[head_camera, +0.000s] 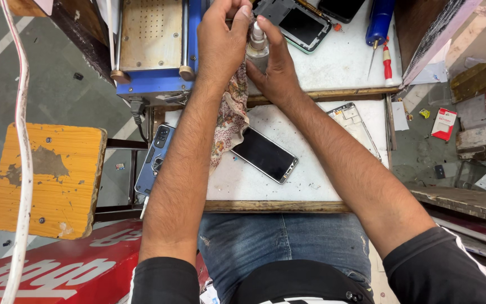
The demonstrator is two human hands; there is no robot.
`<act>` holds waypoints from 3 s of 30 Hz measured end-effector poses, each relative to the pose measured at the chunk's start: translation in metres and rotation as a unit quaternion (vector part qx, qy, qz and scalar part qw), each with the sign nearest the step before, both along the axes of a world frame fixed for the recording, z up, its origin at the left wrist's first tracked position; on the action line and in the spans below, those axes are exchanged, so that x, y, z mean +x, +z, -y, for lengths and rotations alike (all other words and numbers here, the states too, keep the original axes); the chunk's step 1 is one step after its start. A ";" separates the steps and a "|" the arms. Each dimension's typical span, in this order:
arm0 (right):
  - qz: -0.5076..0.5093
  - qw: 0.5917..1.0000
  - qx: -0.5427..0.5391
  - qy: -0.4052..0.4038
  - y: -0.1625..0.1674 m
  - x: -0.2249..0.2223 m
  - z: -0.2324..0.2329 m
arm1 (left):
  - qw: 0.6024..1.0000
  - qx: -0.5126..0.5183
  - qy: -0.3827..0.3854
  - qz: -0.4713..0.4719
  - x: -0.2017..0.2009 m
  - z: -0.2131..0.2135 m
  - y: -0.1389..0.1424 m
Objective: The person wipes a smartphone screen with a cloth, then uses a screwdriver to press along the screen edges, and continues wiping the screen repeatedly. The person also sprays liquid onto the cloth and wipes the screen again.
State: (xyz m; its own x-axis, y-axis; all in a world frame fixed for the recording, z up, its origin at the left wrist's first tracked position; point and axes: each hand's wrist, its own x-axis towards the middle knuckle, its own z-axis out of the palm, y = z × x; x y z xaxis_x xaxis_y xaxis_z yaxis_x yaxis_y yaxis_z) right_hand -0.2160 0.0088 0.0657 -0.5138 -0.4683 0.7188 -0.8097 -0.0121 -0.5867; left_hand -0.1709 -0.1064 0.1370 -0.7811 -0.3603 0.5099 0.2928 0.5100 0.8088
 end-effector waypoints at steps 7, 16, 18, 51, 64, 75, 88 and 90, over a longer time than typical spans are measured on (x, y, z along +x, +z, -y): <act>0.002 1.000 -0.009 0.010 -0.005 0.000 -0.002 | 0.994 0.075 -0.076 -0.007 0.017 0.011 -0.015; -0.007 0.999 0.052 0.001 -0.035 -0.022 -0.013 | 0.987 0.051 -0.149 -0.005 0.265 -0.027 0.081; -0.007 0.999 0.052 0.005 -0.040 -0.026 -0.017 | 0.959 0.116 -0.255 -0.039 0.282 -0.039 0.085; 0.115 0.946 0.302 -0.030 -0.074 0.150 -0.160 | 0.914 -0.254 0.130 0.287 0.194 -0.054 -0.170; 0.078 0.934 0.345 -0.047 -0.086 0.152 -0.157 | 0.923 -0.252 0.141 0.254 0.196 -0.060 -0.149; 0.113 0.930 0.347 -0.044 -0.083 0.152 -0.158 | 0.933 -0.218 0.130 0.255 0.200 -0.070 -0.148; 0.126 0.958 0.258 -0.008 -0.084 0.151 -0.162 | 0.915 -0.222 0.145 0.303 0.175 -0.066 -0.125; 0.106 0.960 0.258 -0.013 -0.085 0.149 -0.161 | 0.946 -0.236 0.076 0.211 0.174 -0.078 -0.134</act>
State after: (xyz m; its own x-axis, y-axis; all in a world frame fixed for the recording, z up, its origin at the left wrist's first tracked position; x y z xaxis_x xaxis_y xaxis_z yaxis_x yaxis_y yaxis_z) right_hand -0.0669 0.1697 -0.0195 -0.6398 -0.7185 0.2727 -0.6672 0.3433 -0.6610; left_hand 0.0029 -0.0280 0.0031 -0.9085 -0.2950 0.2960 -0.1112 0.8534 0.5093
